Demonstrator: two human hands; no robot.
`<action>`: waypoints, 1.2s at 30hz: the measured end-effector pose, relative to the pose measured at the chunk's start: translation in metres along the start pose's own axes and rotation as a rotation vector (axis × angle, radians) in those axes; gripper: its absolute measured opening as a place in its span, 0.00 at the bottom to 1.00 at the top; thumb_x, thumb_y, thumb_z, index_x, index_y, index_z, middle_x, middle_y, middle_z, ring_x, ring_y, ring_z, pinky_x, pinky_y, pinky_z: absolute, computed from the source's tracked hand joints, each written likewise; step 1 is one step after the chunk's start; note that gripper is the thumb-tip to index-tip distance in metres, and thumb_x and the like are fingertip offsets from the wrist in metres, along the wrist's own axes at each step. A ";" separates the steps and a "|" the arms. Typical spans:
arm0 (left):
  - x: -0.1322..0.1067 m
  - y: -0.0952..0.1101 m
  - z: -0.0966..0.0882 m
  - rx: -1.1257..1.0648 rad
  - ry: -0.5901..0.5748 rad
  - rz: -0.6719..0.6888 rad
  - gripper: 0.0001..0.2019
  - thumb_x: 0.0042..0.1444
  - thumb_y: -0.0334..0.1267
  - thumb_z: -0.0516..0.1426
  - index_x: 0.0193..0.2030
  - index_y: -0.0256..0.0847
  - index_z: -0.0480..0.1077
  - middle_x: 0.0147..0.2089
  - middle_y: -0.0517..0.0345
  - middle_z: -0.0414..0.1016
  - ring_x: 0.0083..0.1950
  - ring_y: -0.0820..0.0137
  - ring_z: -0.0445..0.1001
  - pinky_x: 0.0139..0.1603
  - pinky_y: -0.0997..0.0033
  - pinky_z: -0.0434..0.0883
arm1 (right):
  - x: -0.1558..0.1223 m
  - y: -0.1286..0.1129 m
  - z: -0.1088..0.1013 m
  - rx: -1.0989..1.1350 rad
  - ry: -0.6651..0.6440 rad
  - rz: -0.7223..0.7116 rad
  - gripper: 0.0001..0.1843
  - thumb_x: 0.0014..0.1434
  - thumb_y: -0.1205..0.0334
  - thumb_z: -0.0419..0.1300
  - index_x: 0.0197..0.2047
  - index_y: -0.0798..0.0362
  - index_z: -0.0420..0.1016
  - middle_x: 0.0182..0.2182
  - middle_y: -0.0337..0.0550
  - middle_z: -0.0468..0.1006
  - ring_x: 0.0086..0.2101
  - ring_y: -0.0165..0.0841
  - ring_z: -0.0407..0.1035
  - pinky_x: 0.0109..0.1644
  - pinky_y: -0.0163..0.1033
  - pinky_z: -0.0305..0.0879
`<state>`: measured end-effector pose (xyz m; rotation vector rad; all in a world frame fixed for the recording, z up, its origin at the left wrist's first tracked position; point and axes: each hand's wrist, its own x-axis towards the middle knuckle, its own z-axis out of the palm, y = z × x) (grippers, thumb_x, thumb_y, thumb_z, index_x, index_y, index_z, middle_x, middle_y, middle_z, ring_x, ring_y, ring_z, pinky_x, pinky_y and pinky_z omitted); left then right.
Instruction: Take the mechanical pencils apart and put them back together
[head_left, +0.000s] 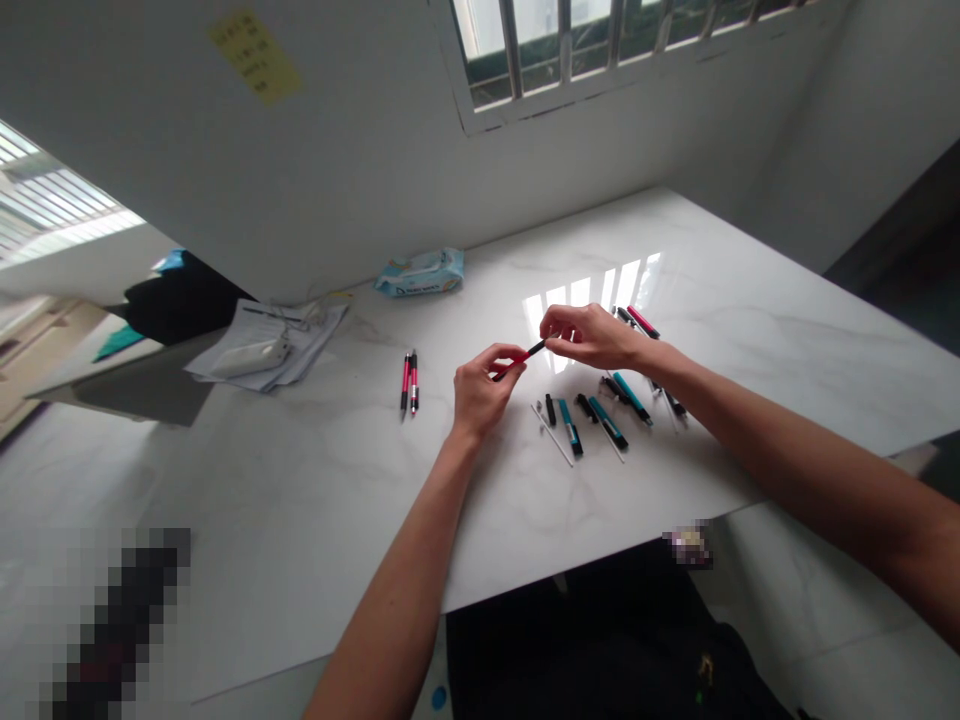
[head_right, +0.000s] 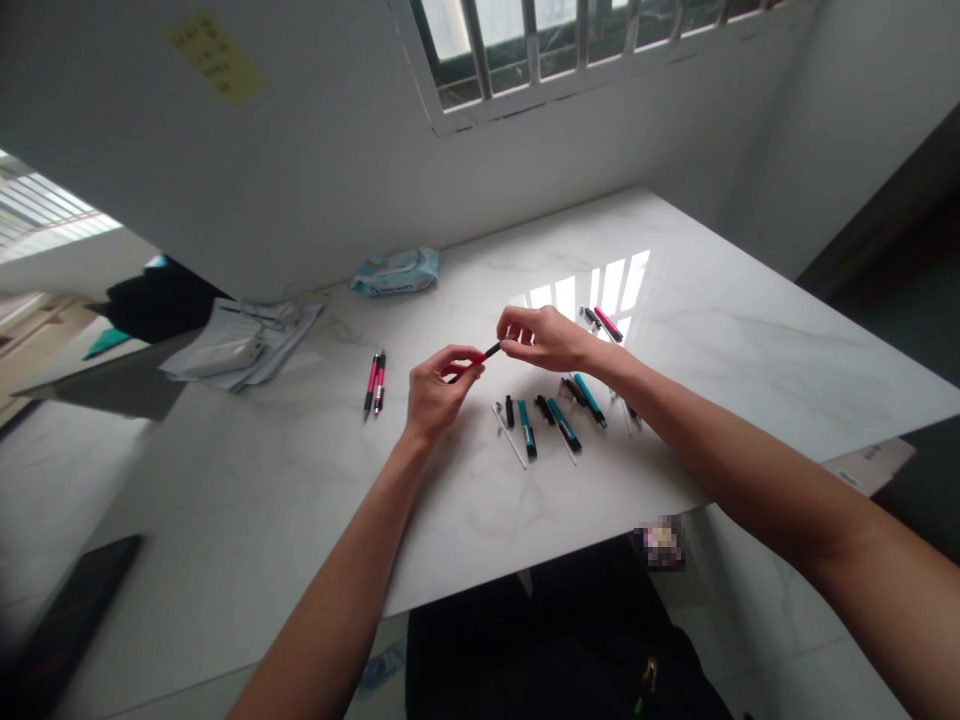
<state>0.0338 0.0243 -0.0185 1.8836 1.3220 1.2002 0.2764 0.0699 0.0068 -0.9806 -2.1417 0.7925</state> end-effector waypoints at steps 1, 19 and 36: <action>0.000 0.000 0.000 0.000 -0.003 0.002 0.05 0.62 0.38 0.67 0.44 0.46 0.85 0.46 0.58 0.88 0.43 0.65 0.85 0.49 0.65 0.82 | 0.000 0.000 0.000 -0.007 0.000 0.000 0.10 0.68 0.55 0.62 0.42 0.52 0.81 0.32 0.43 0.83 0.33 0.34 0.74 0.38 0.40 0.67; 0.000 -0.001 0.000 -0.004 0.004 0.017 0.05 0.63 0.38 0.67 0.44 0.46 0.85 0.45 0.57 0.88 0.42 0.65 0.85 0.48 0.64 0.82 | 0.000 0.000 0.000 -0.011 0.010 -0.008 0.12 0.68 0.52 0.64 0.41 0.52 0.80 0.30 0.41 0.80 0.31 0.33 0.71 0.37 0.40 0.63; 0.001 0.001 0.002 -0.085 -0.008 0.047 0.06 0.65 0.40 0.67 0.46 0.45 0.83 0.45 0.57 0.87 0.39 0.67 0.84 0.46 0.65 0.83 | 0.001 -0.003 -0.006 -0.015 0.020 0.020 0.17 0.72 0.49 0.61 0.38 0.52 0.79 0.28 0.41 0.81 0.29 0.32 0.69 0.36 0.40 0.62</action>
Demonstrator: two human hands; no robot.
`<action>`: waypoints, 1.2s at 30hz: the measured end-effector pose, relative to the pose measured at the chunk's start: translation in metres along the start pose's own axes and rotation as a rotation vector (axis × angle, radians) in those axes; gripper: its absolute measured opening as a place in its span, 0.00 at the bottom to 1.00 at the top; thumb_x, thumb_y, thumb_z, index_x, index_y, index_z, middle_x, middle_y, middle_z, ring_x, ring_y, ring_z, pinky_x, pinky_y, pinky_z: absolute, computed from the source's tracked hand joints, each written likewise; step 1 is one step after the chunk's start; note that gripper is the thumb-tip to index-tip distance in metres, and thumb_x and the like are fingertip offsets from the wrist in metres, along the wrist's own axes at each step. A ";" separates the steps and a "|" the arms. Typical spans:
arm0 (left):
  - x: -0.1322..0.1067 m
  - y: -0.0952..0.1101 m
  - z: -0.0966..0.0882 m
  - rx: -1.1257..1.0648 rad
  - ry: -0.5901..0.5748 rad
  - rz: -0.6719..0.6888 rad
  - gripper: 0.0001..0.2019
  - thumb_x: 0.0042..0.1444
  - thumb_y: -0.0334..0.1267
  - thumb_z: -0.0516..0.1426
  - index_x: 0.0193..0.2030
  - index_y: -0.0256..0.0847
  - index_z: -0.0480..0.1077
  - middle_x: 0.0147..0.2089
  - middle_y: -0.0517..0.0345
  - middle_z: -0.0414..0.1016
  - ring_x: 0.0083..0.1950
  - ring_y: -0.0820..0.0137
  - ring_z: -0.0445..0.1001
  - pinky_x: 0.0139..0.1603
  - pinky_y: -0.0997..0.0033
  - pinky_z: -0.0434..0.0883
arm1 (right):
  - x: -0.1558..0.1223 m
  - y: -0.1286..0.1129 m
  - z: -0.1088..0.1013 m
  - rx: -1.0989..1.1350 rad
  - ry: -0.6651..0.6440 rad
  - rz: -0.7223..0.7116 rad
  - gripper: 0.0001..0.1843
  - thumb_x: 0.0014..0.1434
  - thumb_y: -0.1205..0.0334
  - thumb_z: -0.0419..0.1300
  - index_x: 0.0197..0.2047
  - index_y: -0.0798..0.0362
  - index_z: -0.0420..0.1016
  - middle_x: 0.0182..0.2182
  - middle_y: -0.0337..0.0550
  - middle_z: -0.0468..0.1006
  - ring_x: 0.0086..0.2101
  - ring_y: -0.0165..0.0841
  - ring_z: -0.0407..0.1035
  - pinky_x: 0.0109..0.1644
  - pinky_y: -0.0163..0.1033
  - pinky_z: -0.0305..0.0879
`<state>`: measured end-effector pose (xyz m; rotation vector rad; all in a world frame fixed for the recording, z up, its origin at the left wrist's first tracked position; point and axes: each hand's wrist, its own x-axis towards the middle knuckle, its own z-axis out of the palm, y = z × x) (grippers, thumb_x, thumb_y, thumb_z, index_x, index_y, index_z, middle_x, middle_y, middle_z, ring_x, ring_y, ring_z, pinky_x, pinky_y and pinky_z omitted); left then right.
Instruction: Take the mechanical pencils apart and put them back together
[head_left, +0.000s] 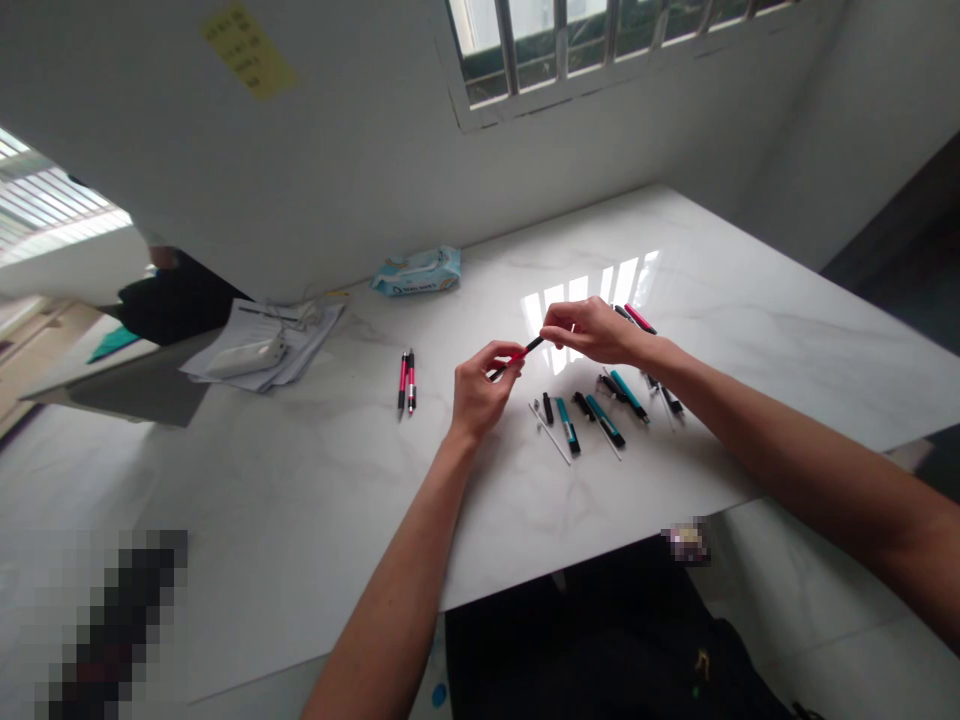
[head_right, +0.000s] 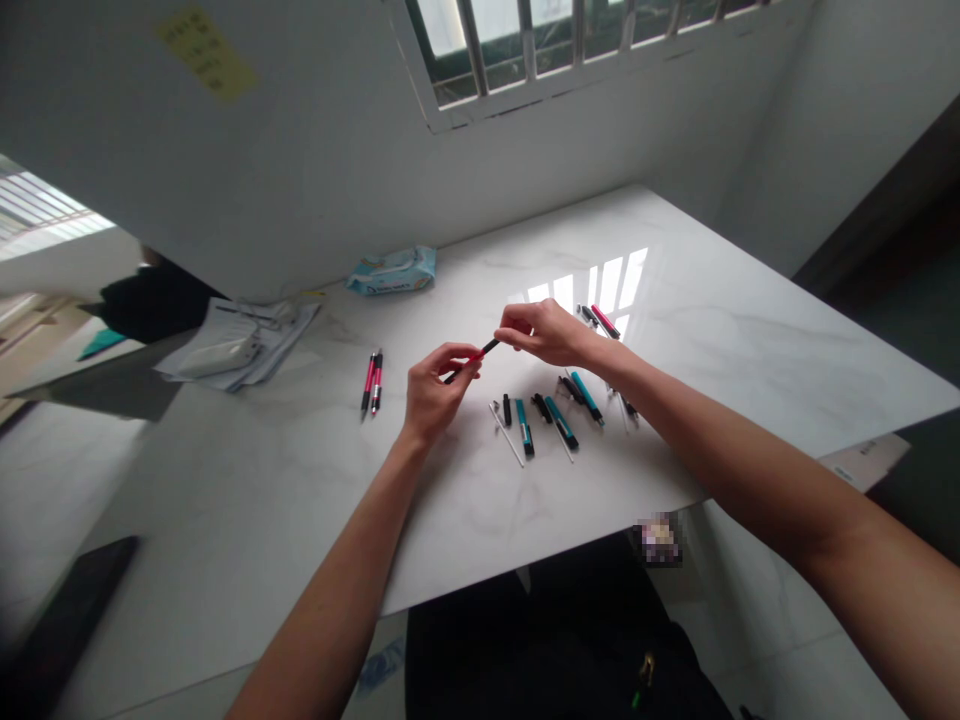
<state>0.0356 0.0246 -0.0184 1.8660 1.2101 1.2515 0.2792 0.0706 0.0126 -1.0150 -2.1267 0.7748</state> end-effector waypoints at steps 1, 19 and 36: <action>0.000 0.000 0.000 0.005 0.012 0.008 0.05 0.65 0.40 0.66 0.46 0.45 0.83 0.45 0.57 0.87 0.40 0.67 0.84 0.48 0.64 0.82 | 0.000 0.000 0.000 0.006 0.006 -0.004 0.16 0.72 0.49 0.61 0.38 0.52 0.79 0.29 0.41 0.81 0.29 0.32 0.69 0.37 0.40 0.62; 0.002 0.001 -0.005 -0.058 0.114 -0.067 0.10 0.59 0.41 0.68 0.46 0.45 0.82 0.52 0.53 0.84 0.43 0.68 0.79 0.49 0.66 0.78 | 0.001 0.006 0.018 0.119 -0.044 -0.048 0.20 0.68 0.43 0.67 0.36 0.53 0.83 0.29 0.43 0.83 0.31 0.33 0.72 0.39 0.41 0.66; 0.013 -0.011 -0.021 -0.458 0.212 -0.326 0.16 0.63 0.55 0.62 0.49 0.48 0.79 0.55 0.51 0.83 0.52 0.65 0.82 0.52 0.65 0.78 | 0.002 0.005 0.015 0.179 0.062 -0.019 0.15 0.66 0.49 0.70 0.37 0.52 0.85 0.30 0.44 0.85 0.31 0.34 0.75 0.39 0.41 0.69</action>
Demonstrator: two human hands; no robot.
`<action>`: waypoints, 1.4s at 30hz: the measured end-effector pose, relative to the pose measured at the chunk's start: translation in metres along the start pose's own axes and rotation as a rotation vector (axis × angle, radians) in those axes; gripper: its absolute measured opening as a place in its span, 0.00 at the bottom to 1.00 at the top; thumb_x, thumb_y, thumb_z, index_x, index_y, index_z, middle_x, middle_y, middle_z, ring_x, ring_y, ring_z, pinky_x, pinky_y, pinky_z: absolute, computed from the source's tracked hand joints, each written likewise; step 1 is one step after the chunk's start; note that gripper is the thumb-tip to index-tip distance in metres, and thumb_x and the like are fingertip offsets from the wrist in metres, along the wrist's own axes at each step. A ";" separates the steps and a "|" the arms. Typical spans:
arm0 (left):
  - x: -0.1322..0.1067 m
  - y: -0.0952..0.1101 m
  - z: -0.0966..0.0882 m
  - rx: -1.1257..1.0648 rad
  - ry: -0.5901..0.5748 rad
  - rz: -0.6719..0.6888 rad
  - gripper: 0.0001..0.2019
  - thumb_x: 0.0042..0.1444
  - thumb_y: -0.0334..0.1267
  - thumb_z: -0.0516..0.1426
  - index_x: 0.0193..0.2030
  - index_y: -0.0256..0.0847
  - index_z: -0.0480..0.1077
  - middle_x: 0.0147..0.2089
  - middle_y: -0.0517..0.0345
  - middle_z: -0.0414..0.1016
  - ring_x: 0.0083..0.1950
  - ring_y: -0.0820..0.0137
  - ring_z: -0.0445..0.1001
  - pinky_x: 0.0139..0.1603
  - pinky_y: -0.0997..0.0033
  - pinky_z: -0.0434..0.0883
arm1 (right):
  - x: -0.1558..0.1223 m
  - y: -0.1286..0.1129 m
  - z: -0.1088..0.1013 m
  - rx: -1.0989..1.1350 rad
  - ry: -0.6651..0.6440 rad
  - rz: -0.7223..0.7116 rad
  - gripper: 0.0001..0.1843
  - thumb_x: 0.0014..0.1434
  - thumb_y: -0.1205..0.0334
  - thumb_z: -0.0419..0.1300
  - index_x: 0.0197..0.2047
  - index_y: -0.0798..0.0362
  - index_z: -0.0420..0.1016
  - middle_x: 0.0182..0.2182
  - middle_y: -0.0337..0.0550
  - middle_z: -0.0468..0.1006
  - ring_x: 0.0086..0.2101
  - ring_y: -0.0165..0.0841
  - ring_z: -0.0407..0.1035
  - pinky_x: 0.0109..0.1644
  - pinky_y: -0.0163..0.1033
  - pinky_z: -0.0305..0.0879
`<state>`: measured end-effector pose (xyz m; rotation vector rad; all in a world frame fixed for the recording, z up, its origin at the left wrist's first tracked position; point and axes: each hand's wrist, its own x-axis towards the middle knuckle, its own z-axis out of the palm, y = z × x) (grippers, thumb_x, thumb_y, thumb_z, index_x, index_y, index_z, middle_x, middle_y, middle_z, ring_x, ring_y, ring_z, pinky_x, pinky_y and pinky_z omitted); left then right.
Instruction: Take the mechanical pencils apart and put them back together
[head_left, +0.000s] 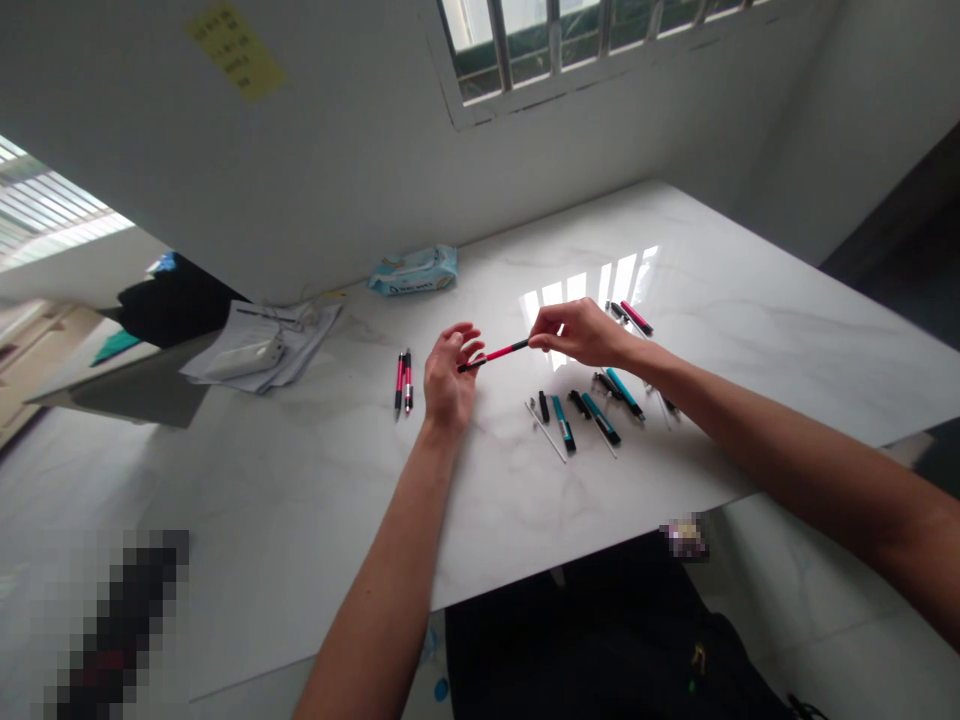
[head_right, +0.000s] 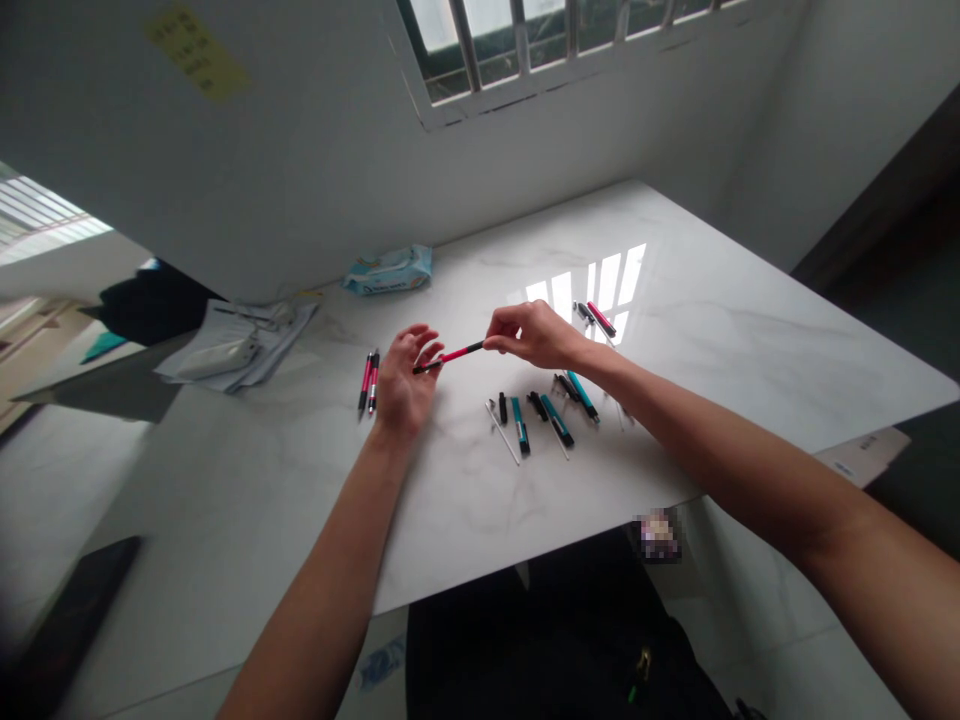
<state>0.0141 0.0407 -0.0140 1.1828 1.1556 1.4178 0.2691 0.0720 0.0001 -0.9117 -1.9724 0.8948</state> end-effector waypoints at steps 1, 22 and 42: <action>0.001 0.001 -0.002 -0.032 -0.036 -0.051 0.18 0.63 0.58 0.62 0.49 0.48 0.79 0.53 0.51 0.83 0.49 0.65 0.82 0.50 0.65 0.79 | 0.001 0.000 -0.003 0.018 0.019 0.011 0.15 0.65 0.48 0.70 0.37 0.53 0.85 0.30 0.44 0.85 0.31 0.35 0.75 0.39 0.42 0.69; 0.006 -0.004 -0.008 -0.131 -0.085 -0.123 0.23 0.63 0.65 0.62 0.52 0.50 0.79 0.44 0.52 0.82 0.41 0.67 0.81 0.45 0.63 0.81 | 0.009 0.008 -0.028 0.190 0.243 0.123 0.30 0.62 0.31 0.70 0.37 0.53 0.80 0.31 0.46 0.81 0.31 0.33 0.72 0.35 0.41 0.66; -0.014 -0.011 0.017 0.447 -0.142 0.180 0.17 0.60 0.43 0.68 0.55 0.44 0.81 0.48 0.53 0.84 0.44 0.68 0.81 0.47 0.68 0.78 | 0.017 0.028 -0.053 0.219 0.573 0.096 0.25 0.57 0.36 0.75 0.42 0.48 0.80 0.37 0.45 0.82 0.35 0.36 0.75 0.36 0.42 0.74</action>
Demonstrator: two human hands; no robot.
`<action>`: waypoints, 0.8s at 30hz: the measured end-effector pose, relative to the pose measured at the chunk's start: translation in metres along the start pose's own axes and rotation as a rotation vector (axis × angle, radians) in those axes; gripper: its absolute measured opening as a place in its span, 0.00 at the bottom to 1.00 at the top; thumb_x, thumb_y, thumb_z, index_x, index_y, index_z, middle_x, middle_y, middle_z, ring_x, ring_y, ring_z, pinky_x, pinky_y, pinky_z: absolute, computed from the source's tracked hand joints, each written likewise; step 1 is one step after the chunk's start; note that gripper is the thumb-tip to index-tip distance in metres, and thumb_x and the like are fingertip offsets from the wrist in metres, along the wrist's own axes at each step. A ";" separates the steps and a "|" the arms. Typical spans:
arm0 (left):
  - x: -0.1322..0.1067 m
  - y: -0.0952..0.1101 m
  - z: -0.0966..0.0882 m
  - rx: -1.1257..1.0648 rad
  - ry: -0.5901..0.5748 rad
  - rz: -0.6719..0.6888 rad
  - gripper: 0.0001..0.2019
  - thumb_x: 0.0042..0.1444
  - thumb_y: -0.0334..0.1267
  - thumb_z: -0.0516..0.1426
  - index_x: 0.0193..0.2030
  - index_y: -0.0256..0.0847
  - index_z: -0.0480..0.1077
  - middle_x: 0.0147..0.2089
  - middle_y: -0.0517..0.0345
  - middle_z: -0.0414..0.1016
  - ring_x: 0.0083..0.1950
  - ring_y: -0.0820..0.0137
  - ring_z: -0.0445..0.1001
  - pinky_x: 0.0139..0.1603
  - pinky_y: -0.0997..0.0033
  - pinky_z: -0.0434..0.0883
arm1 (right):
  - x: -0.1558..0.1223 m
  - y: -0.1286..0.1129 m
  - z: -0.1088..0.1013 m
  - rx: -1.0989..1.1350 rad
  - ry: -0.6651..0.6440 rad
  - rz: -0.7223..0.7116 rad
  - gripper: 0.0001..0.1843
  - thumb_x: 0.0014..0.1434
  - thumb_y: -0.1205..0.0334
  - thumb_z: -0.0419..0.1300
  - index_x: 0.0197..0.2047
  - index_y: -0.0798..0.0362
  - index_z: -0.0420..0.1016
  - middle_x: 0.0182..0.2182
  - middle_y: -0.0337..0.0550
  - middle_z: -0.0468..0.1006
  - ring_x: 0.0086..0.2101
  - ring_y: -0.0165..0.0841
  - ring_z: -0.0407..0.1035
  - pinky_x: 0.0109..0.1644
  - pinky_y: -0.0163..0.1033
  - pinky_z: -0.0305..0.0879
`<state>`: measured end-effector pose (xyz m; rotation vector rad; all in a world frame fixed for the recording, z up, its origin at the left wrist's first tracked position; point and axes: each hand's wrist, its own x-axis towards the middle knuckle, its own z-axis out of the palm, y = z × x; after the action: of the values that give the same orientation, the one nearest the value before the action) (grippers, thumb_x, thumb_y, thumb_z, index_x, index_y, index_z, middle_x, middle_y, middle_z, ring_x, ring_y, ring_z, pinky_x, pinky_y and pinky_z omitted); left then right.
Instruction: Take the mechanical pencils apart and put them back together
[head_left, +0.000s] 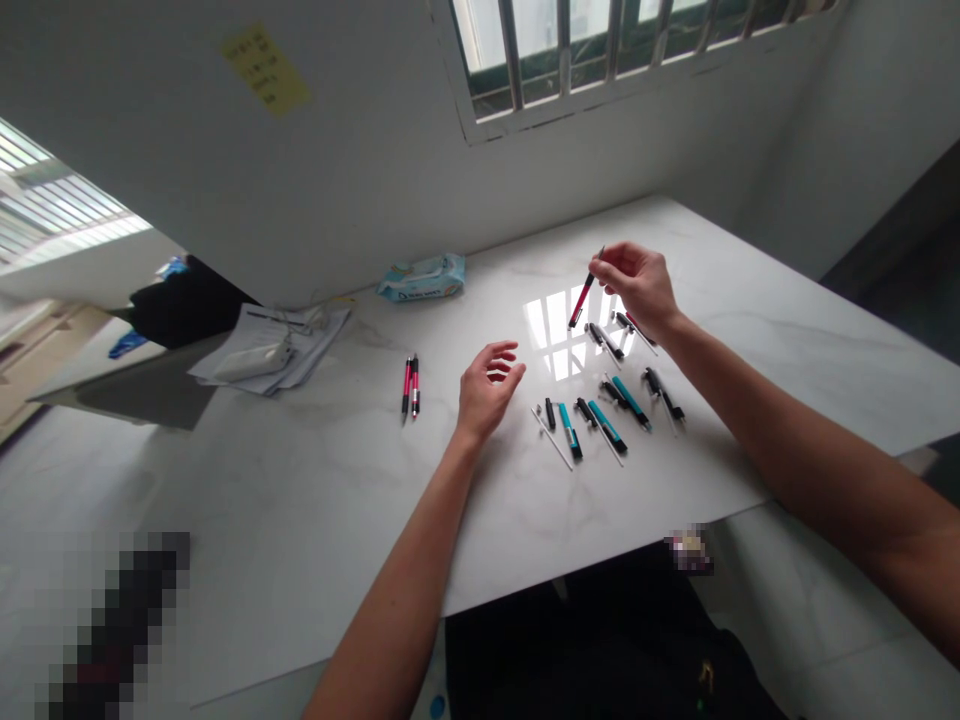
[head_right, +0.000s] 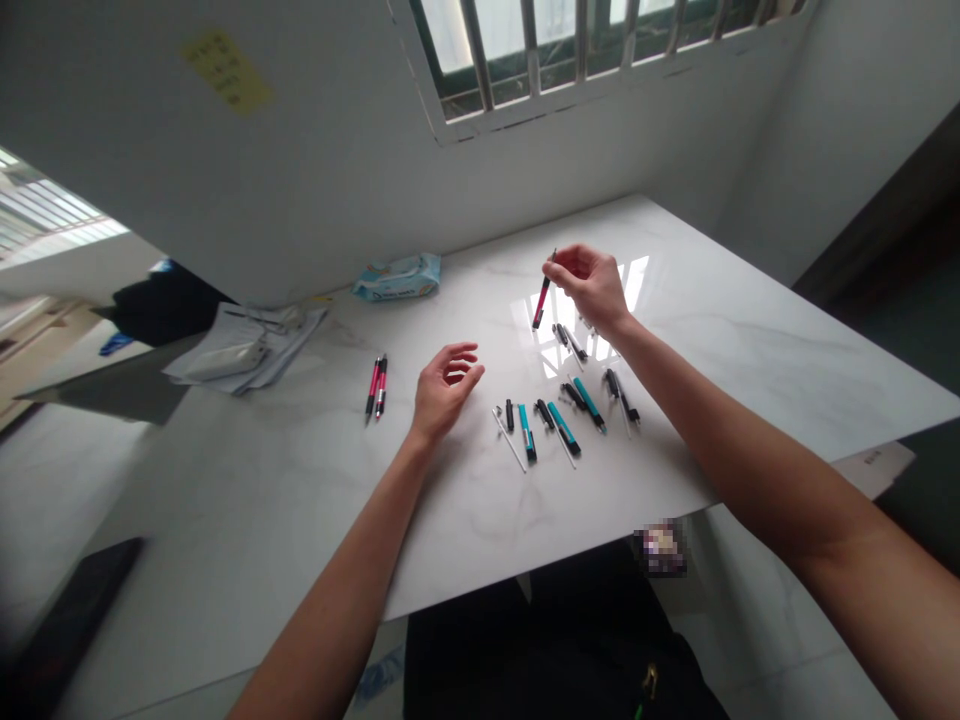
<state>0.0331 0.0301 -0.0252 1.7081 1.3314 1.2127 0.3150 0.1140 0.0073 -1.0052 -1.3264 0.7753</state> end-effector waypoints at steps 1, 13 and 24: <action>0.000 0.001 0.000 0.008 -0.006 0.002 0.17 0.60 0.43 0.68 0.55 0.44 0.81 0.49 0.53 0.84 0.44 0.68 0.81 0.47 0.68 0.79 | -0.001 0.000 0.001 0.032 -0.004 0.013 0.25 0.56 0.36 0.76 0.41 0.48 0.80 0.35 0.44 0.82 0.34 0.34 0.73 0.35 0.41 0.73; 0.001 0.002 0.000 -0.247 -0.139 0.005 0.21 0.58 0.49 0.73 0.53 0.40 0.84 0.45 0.50 0.86 0.45 0.66 0.84 0.52 0.66 0.80 | -0.022 -0.002 0.027 0.320 -0.207 0.250 0.27 0.48 0.40 0.83 0.37 0.51 0.82 0.32 0.40 0.81 0.33 0.30 0.73 0.36 0.37 0.71; 0.008 -0.005 -0.004 -0.373 0.136 -0.047 0.23 0.54 0.53 0.75 0.48 0.38 0.84 0.39 0.53 0.85 0.37 0.71 0.82 0.44 0.70 0.80 | -0.029 -0.001 0.029 0.319 -0.473 0.426 0.25 0.51 0.44 0.83 0.35 0.52 0.78 0.30 0.42 0.81 0.31 0.30 0.73 0.36 0.38 0.71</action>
<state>0.0276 0.0389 -0.0259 1.3445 1.1283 1.4664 0.2832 0.0909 -0.0044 -0.8836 -1.3336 1.5726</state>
